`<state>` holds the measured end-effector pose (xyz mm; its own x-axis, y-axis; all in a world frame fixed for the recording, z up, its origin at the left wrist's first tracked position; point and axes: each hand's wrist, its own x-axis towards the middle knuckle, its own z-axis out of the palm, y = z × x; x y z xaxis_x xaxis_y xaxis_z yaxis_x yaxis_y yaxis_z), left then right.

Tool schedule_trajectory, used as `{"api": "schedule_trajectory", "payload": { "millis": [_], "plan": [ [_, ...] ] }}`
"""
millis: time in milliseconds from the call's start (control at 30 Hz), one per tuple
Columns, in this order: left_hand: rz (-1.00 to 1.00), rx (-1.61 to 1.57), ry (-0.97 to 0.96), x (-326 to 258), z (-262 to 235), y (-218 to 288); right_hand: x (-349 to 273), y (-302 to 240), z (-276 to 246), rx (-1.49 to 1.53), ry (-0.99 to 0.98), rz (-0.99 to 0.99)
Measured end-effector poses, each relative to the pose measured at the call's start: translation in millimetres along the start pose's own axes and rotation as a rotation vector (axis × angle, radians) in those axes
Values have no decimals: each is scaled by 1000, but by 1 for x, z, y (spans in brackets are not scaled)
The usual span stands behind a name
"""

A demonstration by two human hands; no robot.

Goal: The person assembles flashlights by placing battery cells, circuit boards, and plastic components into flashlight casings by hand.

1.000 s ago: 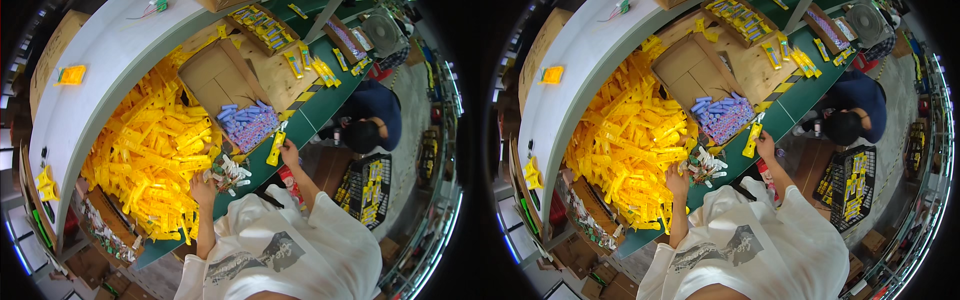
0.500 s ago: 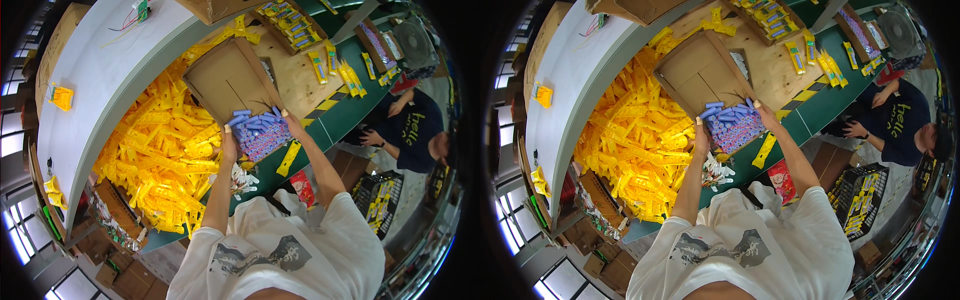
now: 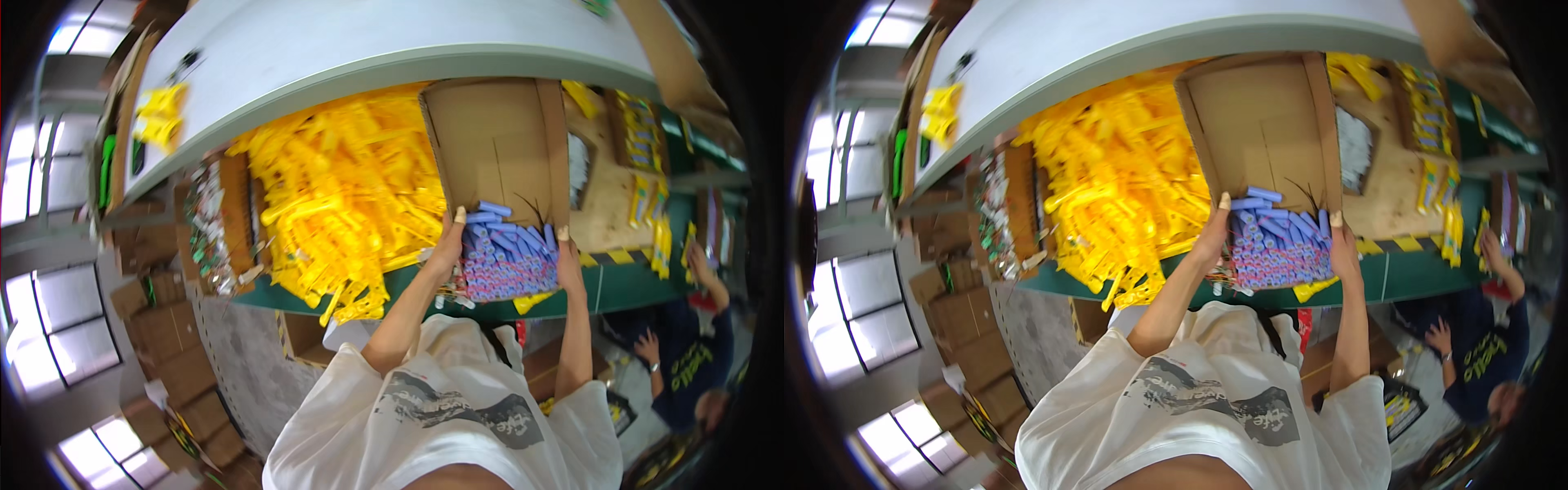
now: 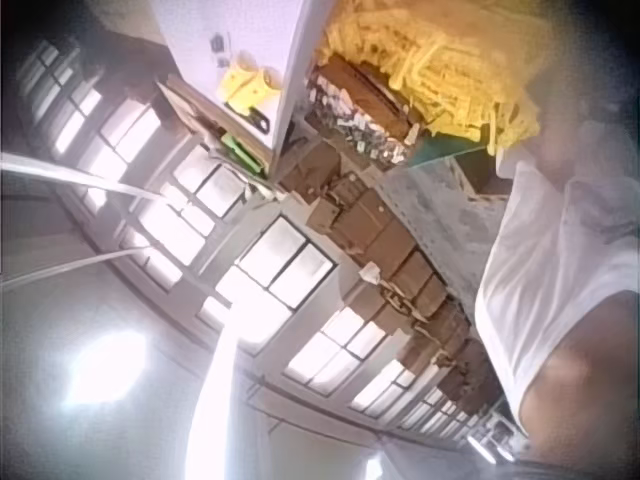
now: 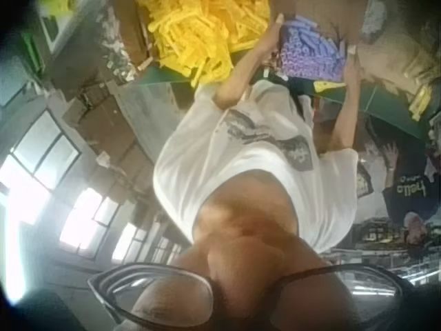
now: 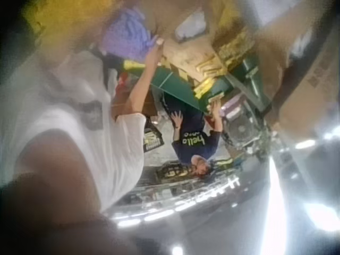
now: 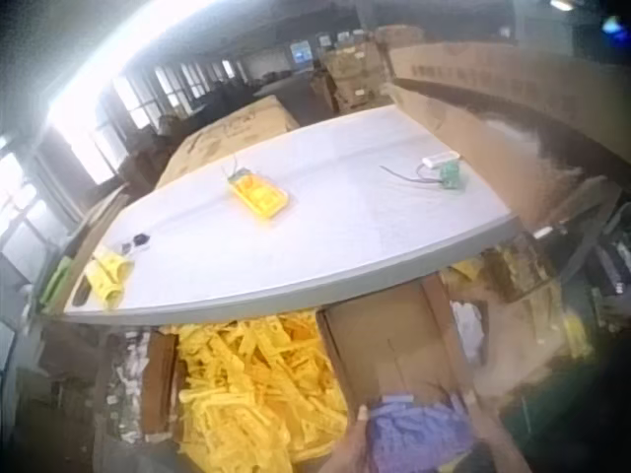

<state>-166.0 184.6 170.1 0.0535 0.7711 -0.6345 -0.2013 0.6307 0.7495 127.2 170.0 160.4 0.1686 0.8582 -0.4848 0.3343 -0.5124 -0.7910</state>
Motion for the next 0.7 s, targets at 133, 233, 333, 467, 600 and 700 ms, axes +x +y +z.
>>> {"api": "schedule_trajectory", "payload": {
  "millis": [133,233,333,467,600,700],
  "plan": [
    [-31,-204,233,-46,-73,-6,-22,-92,65,-205,-94,-36],
    [216,-389,310,-80,-139,-24,-14,-133,139,-320,-256,-262],
    [84,-457,435,-109,-193,-15,2,-176,216,-402,-461,-372],
    [270,-596,351,-118,-247,0,15,-214,309,-469,-605,-422],
    [298,-548,356,-100,-292,8,4,-220,342,-501,-557,-344],
    [239,-470,360,-84,-344,-17,-8,-203,354,-414,-549,-308]
  ]
}}
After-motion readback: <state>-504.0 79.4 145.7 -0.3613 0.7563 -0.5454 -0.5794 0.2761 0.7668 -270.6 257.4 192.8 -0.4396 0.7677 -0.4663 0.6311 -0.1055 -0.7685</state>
